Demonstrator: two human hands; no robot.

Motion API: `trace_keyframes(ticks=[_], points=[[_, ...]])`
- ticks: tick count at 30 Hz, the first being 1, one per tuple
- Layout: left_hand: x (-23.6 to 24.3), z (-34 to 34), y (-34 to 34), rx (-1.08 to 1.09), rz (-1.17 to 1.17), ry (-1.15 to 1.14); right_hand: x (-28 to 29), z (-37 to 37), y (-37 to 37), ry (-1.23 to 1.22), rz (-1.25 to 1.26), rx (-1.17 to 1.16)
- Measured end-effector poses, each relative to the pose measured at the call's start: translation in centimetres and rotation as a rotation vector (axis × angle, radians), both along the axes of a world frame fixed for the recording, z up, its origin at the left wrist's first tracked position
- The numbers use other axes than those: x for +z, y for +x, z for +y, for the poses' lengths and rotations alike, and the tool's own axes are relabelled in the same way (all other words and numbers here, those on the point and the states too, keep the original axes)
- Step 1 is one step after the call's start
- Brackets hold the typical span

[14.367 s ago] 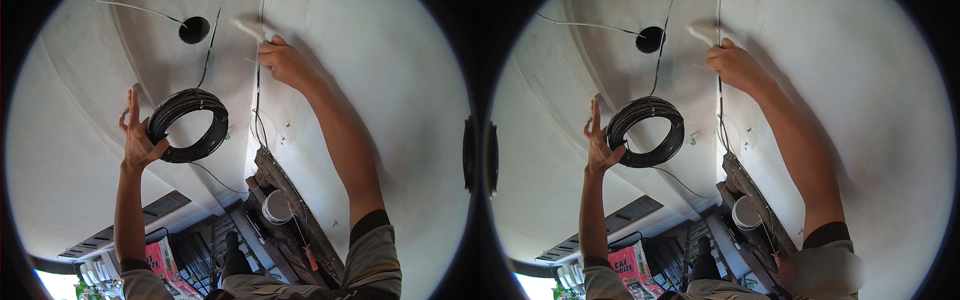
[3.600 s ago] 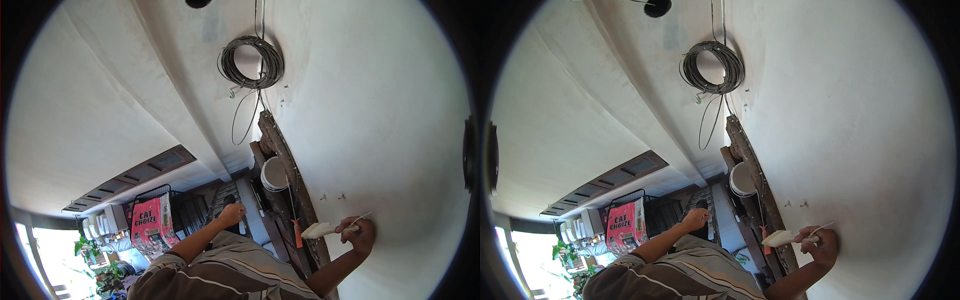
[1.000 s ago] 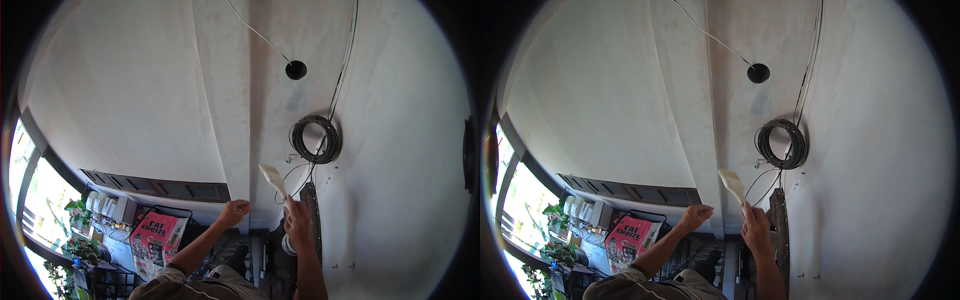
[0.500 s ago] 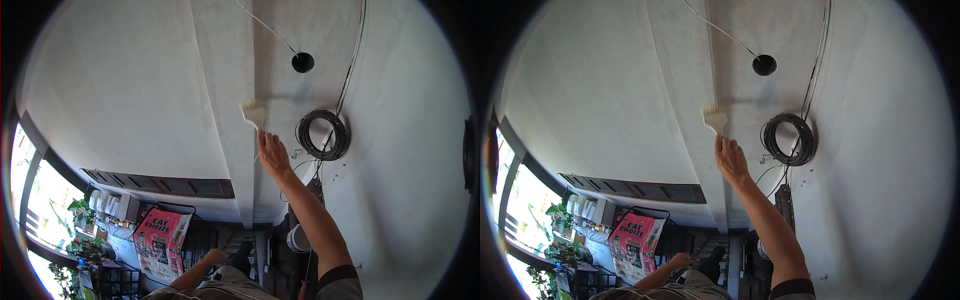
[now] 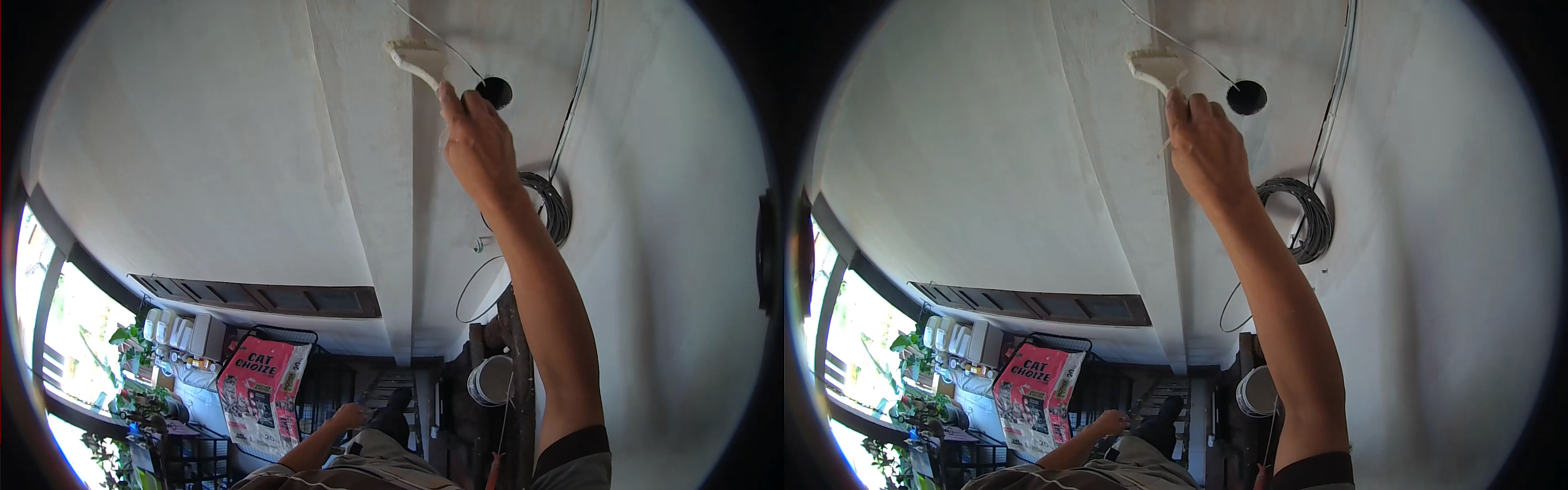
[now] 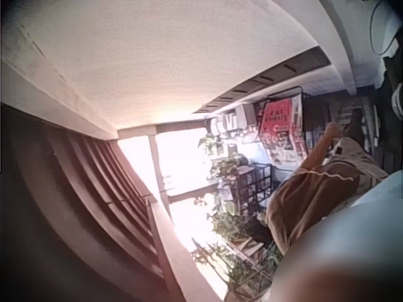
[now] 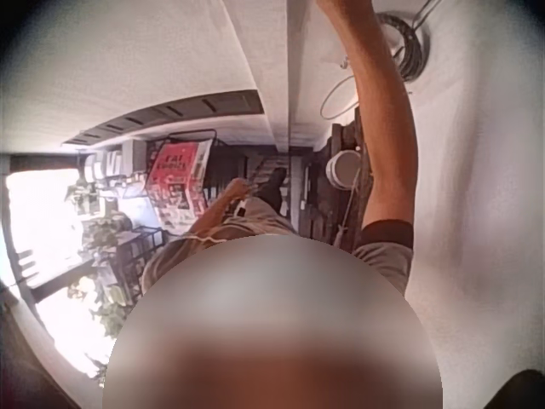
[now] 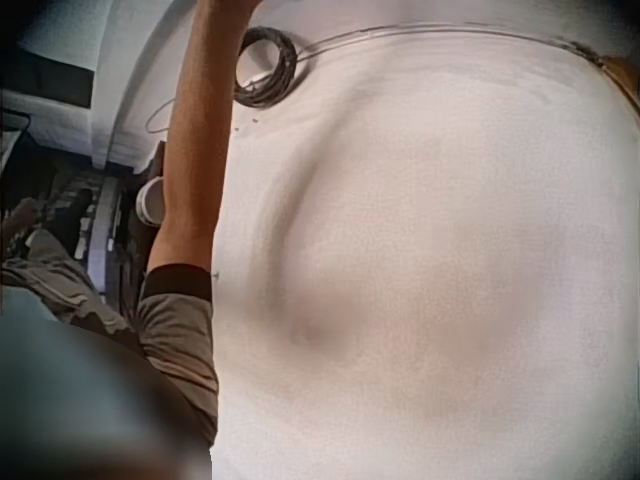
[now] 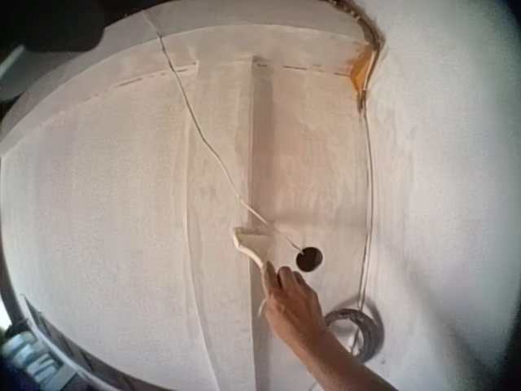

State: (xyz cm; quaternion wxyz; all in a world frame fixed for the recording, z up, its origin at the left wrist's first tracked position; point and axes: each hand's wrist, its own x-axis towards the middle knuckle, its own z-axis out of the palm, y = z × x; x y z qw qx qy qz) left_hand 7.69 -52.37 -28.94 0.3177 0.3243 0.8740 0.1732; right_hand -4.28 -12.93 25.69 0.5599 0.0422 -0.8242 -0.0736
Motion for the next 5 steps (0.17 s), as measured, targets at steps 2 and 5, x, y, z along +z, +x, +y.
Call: trace_keyframes(ticks=[2,5], points=[[-0.3,0.9,-0.2,0.048,0.013,0.037,-4.0,0.3,-0.7,0.095,-0.119,-0.092],[-0.2,1.4,-1.0,0.052,-0.044,0.041,-11.6,-0.2,-1.9,0.119,-0.349,-0.217]])
